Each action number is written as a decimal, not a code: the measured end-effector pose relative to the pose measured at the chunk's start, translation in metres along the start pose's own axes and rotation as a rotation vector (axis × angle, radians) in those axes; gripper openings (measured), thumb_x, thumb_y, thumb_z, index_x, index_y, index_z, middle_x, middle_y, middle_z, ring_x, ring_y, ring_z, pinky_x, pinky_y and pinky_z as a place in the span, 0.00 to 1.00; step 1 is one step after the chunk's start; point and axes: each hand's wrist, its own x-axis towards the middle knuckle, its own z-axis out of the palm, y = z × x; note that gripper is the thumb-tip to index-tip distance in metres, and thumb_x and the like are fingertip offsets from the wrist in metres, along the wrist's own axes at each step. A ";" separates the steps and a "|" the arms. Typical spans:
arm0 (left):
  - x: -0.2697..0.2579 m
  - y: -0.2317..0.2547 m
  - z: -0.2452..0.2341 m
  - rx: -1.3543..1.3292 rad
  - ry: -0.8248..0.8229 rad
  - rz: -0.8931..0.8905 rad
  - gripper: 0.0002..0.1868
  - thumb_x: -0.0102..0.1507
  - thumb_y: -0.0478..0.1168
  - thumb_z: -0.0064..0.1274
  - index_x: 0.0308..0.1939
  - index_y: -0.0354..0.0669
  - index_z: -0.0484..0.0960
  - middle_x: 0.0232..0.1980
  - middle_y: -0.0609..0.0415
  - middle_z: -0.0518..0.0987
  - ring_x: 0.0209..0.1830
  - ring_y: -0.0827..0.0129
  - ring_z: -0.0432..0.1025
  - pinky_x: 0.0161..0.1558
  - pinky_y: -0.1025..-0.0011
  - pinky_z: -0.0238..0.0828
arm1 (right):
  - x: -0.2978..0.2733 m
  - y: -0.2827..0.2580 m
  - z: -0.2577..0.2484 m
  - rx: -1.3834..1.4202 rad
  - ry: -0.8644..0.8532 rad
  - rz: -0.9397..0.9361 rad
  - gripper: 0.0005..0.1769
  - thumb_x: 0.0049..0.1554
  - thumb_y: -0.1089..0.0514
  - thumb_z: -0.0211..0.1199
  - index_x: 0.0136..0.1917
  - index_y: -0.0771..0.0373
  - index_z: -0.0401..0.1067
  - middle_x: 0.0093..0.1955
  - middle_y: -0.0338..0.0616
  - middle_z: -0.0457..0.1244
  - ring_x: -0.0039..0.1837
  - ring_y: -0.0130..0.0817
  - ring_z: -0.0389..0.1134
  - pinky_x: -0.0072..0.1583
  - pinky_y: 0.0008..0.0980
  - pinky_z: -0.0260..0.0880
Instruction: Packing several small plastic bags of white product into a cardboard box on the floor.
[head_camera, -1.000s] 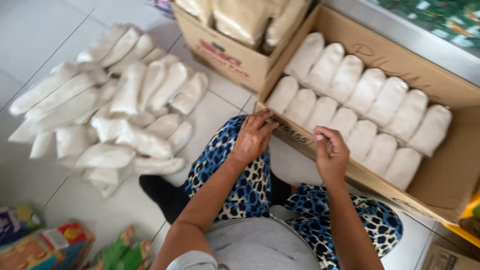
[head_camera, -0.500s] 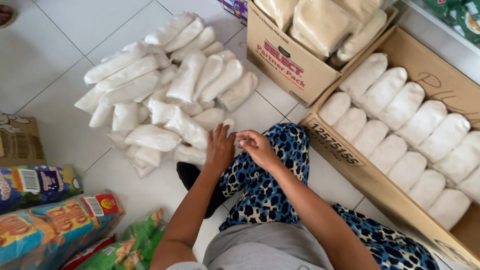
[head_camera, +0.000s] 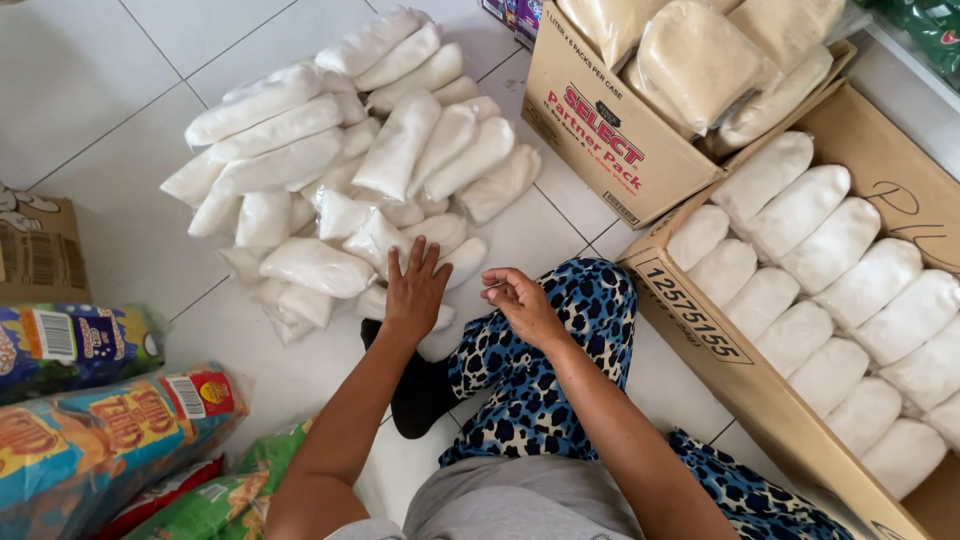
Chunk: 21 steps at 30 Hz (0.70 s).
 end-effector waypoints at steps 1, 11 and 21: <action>0.001 0.001 -0.007 -0.002 0.001 -0.004 0.30 0.62 0.41 0.53 0.69 0.55 0.69 0.81 0.51 0.54 0.83 0.52 0.39 0.73 0.34 0.33 | 0.000 0.001 -0.001 -0.003 -0.003 0.000 0.16 0.64 0.62 0.57 0.65 0.65 0.69 0.61 0.43 0.66 0.61 0.30 0.70 0.62 0.31 0.73; -0.004 0.002 -0.004 -0.034 0.196 0.019 0.11 0.58 0.38 0.60 0.45 0.53 0.84 0.53 0.58 0.80 0.69 0.58 0.65 0.69 0.36 0.48 | -0.009 0.003 -0.004 0.092 -0.003 -0.051 0.15 0.65 0.63 0.56 0.64 0.66 0.71 0.59 0.44 0.67 0.59 0.30 0.71 0.62 0.31 0.74; -0.021 0.033 -0.057 -0.658 0.605 -0.116 0.18 0.51 0.41 0.71 0.44 0.51 0.86 0.41 0.56 0.80 0.47 0.57 0.73 0.49 0.52 0.65 | -0.024 -0.021 0.001 -0.033 -0.003 -0.129 0.33 0.56 0.66 0.64 0.74 0.61 0.61 0.71 0.48 0.61 0.72 0.38 0.65 0.71 0.38 0.69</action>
